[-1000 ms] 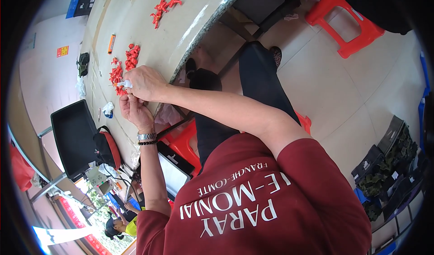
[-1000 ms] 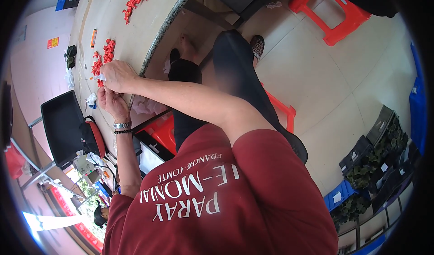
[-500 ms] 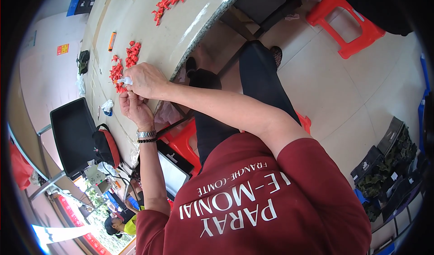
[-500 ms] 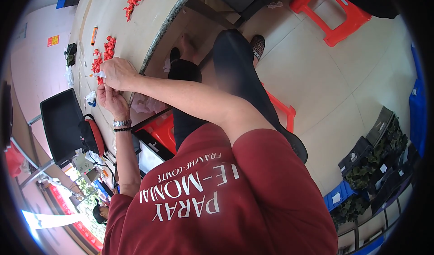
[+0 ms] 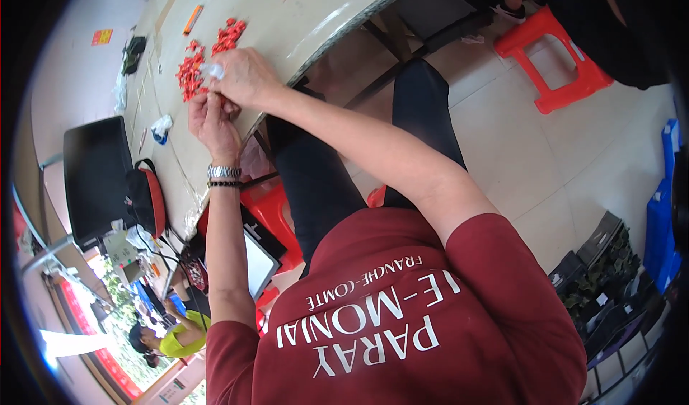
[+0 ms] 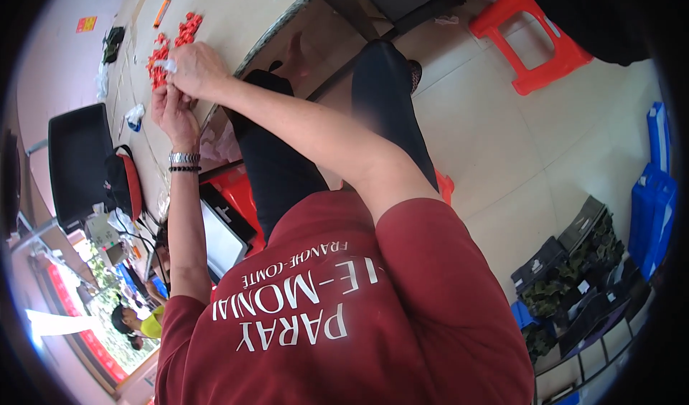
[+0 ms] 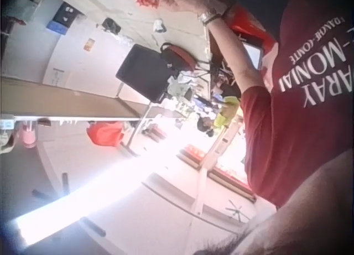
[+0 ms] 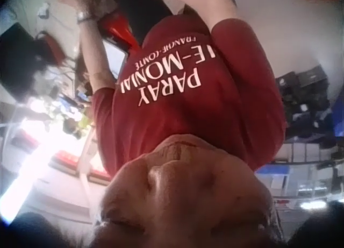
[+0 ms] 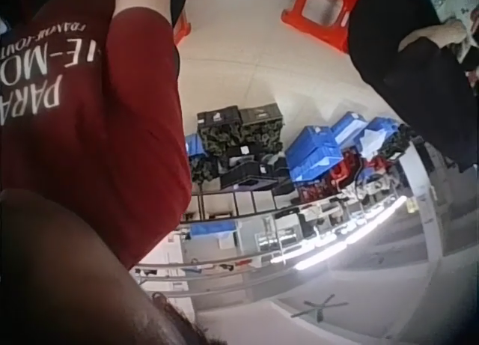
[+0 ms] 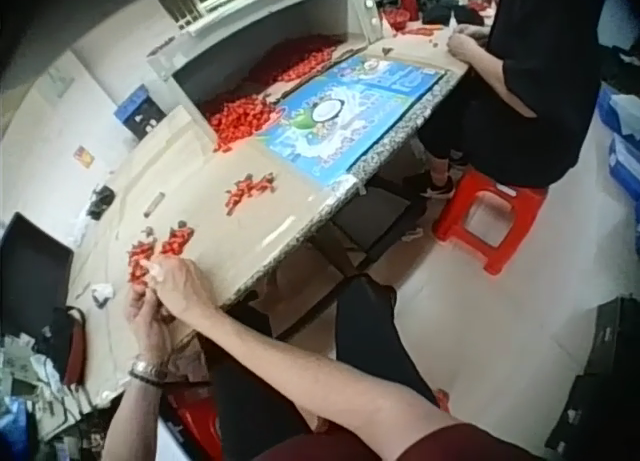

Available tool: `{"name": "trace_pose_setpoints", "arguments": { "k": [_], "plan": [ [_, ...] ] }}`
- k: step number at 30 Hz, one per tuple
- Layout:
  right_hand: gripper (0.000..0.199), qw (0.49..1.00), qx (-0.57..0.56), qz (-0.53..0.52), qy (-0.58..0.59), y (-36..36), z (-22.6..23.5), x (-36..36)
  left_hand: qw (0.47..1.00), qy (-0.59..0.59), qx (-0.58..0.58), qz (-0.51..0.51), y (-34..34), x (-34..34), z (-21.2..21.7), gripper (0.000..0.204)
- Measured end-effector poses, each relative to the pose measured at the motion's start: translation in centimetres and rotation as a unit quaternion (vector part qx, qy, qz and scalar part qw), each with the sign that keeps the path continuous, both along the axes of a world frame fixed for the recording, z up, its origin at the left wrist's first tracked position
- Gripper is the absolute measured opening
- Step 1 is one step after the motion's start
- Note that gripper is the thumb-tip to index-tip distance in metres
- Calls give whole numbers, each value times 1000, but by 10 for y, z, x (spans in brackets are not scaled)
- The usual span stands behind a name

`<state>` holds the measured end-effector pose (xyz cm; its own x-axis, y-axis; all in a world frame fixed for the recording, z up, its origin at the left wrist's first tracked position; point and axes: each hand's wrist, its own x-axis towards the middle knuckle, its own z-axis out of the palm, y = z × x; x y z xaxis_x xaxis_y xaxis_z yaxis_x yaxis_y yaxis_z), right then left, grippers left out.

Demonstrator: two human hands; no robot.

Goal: The person applies glue from a squeeze bottle onto plastic toy figurine pieces and presses the pieces together by hand to assemble the figurines.

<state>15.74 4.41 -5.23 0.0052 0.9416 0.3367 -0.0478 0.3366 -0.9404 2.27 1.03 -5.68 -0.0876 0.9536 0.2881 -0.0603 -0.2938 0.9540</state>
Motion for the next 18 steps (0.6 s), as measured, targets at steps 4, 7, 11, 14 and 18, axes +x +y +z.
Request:
{"name": "trace_pose_setpoints", "arguments": {
  "k": [4,7,11,14,18],
  "plan": [
    [17,1000,5,-6,-17,2,3,0,1000,-4,-9,11,3,-5,-2,6],
    [18,1000,9,-9,-12,-1,6,-4,999,2,-12,30,2,-7,-1,7],
    [19,998,4,-45,-41,-2,4,-4,999,8,-17,47,4,4,-2,6],
    [20,994,24,-77,-69,3,1,-12,998,-8,-15,57,2,8,1,7],
    [19,997,-3,-34,-68,3,2,-16,997,-19,-25,68,-2,2,1,8]
  ]
}}
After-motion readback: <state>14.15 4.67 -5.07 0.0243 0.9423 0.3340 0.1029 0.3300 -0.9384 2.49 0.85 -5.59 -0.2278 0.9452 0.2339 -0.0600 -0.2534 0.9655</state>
